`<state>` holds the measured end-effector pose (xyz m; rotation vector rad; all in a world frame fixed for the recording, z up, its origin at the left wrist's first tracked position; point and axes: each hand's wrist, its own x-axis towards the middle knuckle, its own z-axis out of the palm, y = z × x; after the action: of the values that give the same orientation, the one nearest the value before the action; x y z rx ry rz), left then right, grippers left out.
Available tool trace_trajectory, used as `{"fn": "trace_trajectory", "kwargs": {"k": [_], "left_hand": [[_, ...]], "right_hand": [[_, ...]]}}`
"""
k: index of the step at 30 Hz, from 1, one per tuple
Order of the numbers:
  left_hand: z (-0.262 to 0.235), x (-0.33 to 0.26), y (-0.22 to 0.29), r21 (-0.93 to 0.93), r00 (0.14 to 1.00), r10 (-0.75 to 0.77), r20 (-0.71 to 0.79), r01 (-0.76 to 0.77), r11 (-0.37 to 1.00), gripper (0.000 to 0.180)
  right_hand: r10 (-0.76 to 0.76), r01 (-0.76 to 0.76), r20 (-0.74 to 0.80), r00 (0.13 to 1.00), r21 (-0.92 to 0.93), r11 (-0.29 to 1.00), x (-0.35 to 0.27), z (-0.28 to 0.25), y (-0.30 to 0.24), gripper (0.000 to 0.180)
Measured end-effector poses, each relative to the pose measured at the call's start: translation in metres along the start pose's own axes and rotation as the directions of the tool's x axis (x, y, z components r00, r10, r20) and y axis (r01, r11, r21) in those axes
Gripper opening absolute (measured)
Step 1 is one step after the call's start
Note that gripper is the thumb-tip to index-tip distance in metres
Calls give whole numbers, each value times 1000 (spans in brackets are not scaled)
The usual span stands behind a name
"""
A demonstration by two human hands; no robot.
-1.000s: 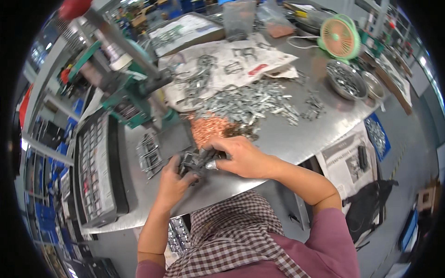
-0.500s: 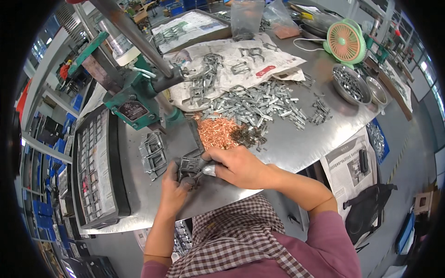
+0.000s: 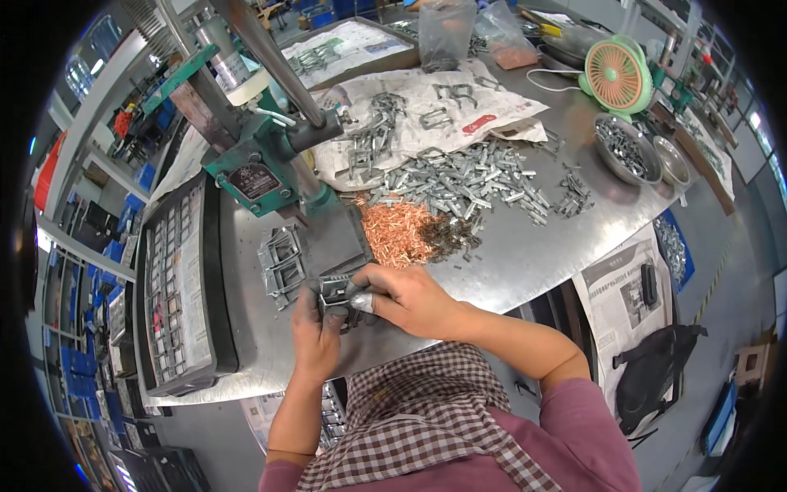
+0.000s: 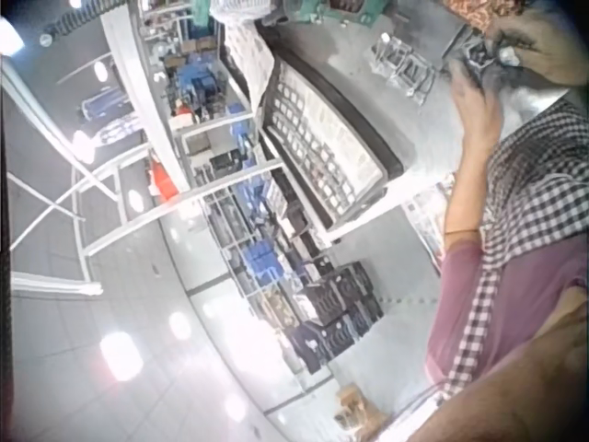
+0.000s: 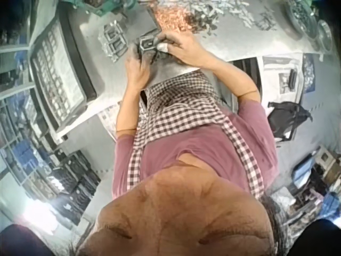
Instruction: The person assembles hardware by picking small metal components from the workbench, fitting them into metal frames by hand, and pressing parts using a manual press machine.
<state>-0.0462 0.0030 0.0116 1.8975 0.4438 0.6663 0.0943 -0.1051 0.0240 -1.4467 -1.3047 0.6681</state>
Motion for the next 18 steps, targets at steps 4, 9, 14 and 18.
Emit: {"fn": "trace_trajectory", "kwargs": {"k": [4,9,14,18], "left_hand": [[22,3,-4,293,992,-76,-97,102,951,42],[-17,-4,-56,54,975,184,-125,-179,982,47],[20,5,-18,356,984,137,-118,-87,930,46],[38,9,-16,210,986,12,-166,23,977,36]], "right_hand": [[-377,330,-188,907,-240,913,-6,-6,28,28],[-435,408,-180,882,-170,897,15,26,37,19],[-404,347,-289,868,-228,910,-12,8,42,15],[-353,282,-331,875,-246,927,-22,6,48,16]]}}
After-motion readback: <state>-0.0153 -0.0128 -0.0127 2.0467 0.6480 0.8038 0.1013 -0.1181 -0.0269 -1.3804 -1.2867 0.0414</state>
